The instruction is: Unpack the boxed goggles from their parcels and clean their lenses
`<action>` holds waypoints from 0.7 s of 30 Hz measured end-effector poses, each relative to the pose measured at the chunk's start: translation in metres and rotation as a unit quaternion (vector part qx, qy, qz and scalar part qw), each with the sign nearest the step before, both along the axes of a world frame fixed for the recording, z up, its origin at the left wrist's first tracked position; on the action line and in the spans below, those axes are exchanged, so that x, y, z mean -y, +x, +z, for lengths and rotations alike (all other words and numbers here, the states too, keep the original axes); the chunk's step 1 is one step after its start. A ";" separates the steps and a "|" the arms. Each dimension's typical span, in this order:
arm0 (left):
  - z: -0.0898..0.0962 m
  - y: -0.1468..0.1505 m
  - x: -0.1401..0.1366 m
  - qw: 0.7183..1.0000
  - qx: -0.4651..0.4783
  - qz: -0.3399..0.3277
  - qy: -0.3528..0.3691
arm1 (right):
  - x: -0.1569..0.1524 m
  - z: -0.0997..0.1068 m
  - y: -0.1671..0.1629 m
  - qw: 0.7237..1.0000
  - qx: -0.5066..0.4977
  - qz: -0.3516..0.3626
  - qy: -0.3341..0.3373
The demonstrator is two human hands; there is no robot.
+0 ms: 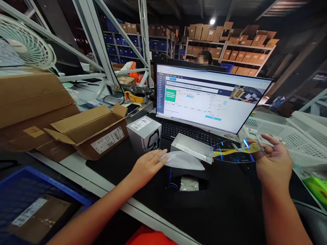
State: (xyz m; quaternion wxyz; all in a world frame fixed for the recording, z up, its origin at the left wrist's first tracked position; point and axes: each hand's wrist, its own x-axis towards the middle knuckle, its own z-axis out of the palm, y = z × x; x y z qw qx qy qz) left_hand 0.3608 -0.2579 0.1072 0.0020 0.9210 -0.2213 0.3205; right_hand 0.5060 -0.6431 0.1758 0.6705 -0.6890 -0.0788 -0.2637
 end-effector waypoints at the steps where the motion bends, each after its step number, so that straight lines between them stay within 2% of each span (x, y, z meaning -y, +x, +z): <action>1: 0.001 0.002 0.002 0.999 -0.015 -0.021 0.022 | -0.005 0.000 -0.003 1.000 0.013 -0.002 0.000; 4: 0.002 0.010 0.007 0.986 -0.121 -0.095 0.062 | -0.024 -0.004 -0.011 1.000 0.024 0.012 0.016; 7: 0.002 0.018 0.006 0.966 -0.225 -0.117 0.054 | -0.039 -0.009 -0.018 0.998 0.019 0.045 0.030; 12: -0.003 0.038 0.000 0.927 -0.360 -0.081 -0.067 | -0.052 -0.015 -0.023 0.995 -0.009 0.087 0.039; 14: -0.007 0.048 0.001 0.911 -0.388 -0.070 -0.123 | -0.055 -0.018 -0.024 0.994 -0.029 0.095 0.041; 16: -0.010 0.057 0.006 0.904 -0.398 -0.070 -0.141 | -0.057 -0.021 -0.024 0.994 -0.036 0.094 0.037; 18: -0.009 0.061 0.012 0.907 -0.400 -0.063 -0.111 | -0.058 -0.024 -0.025 0.996 -0.030 0.084 0.020; 21: 0.005 0.057 0.021 0.924 -0.382 -0.007 -0.026 | -0.058 -0.027 -0.027 0.998 -0.006 0.054 -0.032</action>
